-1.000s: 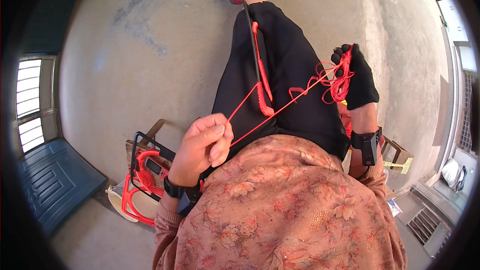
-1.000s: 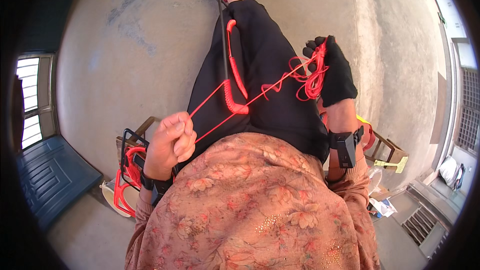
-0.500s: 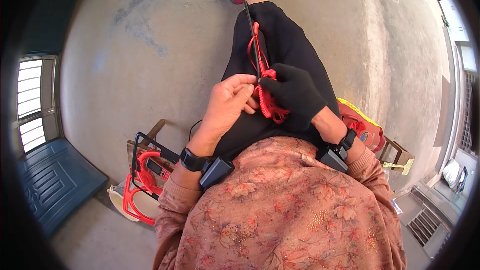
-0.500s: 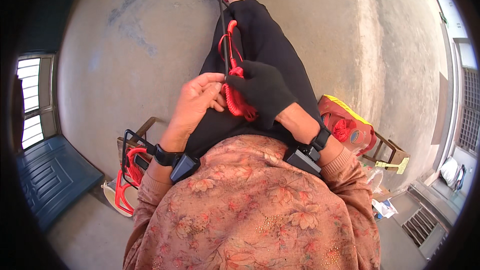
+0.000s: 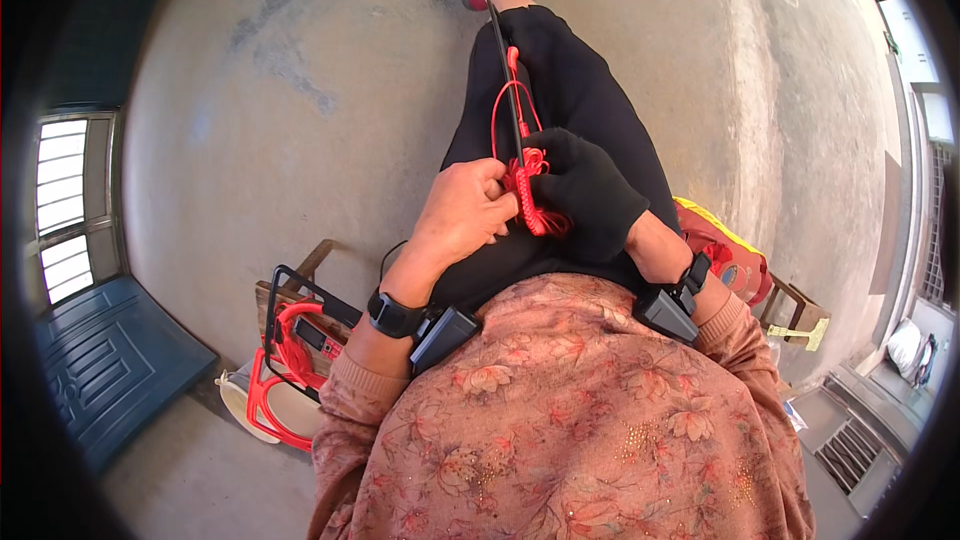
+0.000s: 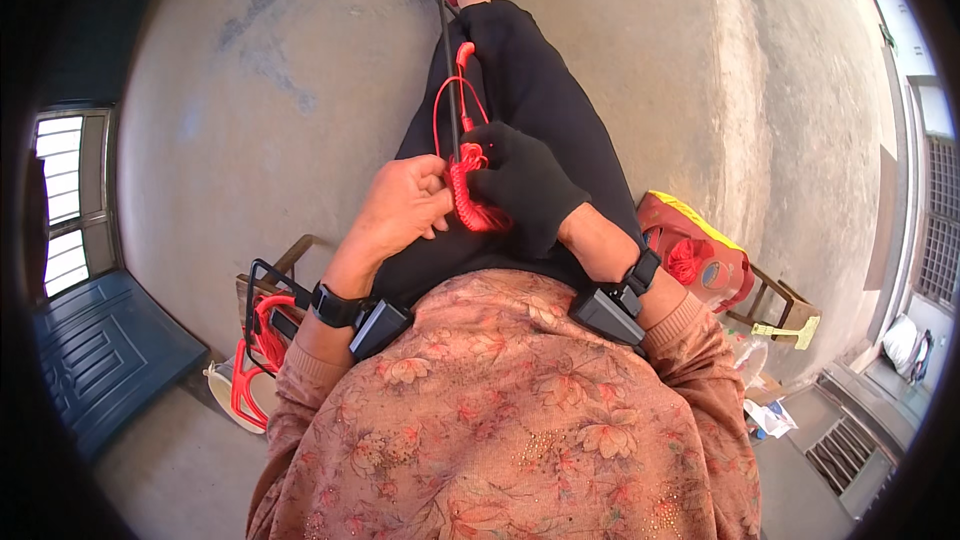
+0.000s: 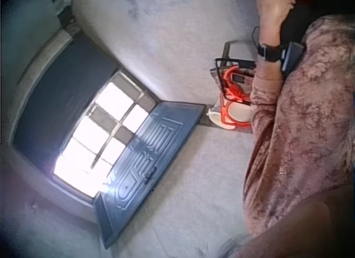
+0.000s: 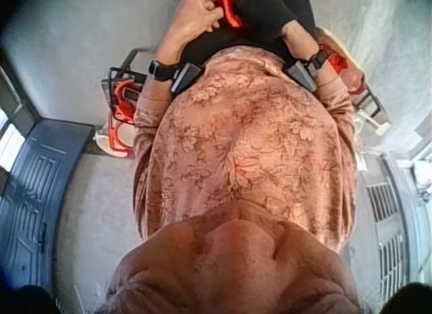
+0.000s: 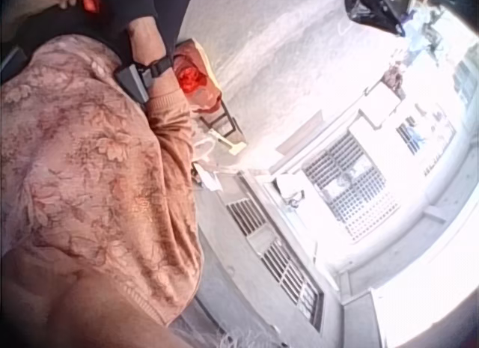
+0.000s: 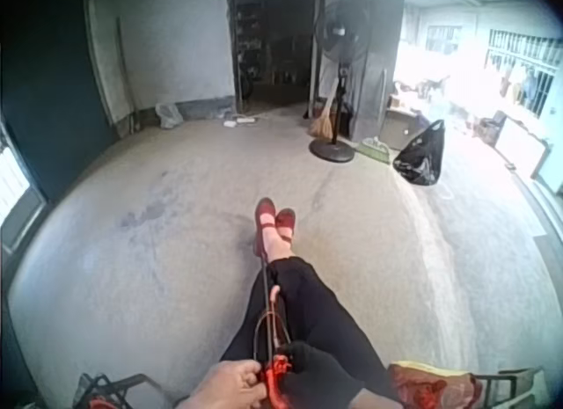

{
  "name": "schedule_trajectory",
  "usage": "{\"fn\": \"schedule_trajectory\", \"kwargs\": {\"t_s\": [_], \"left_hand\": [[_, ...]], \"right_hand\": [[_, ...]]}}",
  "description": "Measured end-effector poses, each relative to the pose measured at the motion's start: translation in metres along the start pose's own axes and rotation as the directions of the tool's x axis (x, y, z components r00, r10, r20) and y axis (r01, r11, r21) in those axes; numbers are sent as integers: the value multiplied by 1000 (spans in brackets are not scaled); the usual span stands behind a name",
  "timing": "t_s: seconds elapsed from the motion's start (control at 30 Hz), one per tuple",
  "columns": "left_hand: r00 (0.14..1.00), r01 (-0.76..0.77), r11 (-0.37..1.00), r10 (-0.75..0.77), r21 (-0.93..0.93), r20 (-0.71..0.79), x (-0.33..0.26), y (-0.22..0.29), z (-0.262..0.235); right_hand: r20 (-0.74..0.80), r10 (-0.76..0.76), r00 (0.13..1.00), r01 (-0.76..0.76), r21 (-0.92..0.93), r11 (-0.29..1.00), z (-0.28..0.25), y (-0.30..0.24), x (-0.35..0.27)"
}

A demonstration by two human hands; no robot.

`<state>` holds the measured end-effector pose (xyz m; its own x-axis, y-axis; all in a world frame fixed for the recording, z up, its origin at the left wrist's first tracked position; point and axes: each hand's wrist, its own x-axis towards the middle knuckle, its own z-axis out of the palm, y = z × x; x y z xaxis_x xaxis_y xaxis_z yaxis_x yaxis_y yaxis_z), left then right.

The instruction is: Wrapping a length of red twine or string around a structural furniture component while seated.

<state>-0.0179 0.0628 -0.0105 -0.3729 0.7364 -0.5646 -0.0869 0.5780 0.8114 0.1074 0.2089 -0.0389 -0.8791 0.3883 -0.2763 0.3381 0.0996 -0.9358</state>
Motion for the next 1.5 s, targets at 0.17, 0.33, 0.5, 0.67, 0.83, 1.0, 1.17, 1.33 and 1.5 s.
{"fn": "schedule_trajectory", "kwargs": {"t_s": [0.17,0.33,0.5,0.67,0.83,1.0,1.17,1.33,1.5], "left_hand": [[973,-135,946,183,294,-142,-2,-14,-17],[928,-267,912,155,-313,-339,-44,27,-62],[928,-367,790,275,-492,-251,-84,48,-73],[918,-391,761,288,-517,-271,-110,65,-69],[707,-541,437,700,-719,-106,-145,67,-130],[784,-615,464,444,-638,-433,-128,55,-119],[927,-336,788,180,-516,-329,-58,18,-79],[929,-359,927,345,-107,-135,-18,15,1],[937,-209,946,266,248,-227,-11,9,19]], "right_hand": [[-30,54,998,-48,165,985,-12,-10,-6],[-195,7,981,14,102,995,-29,-9,-7],[-125,-397,909,310,-433,846,-11,-73,-1],[70,-529,846,505,-424,752,-9,-74,15],[329,-412,850,510,-315,800,-2,-85,25],[-137,-691,710,695,-22,719,-33,-79,-5],[146,-85,986,-38,680,732,-43,-91,-24],[138,-59,989,-59,715,696,-40,-91,-57],[156,58,986,-137,565,814,-51,-98,-67]]}}
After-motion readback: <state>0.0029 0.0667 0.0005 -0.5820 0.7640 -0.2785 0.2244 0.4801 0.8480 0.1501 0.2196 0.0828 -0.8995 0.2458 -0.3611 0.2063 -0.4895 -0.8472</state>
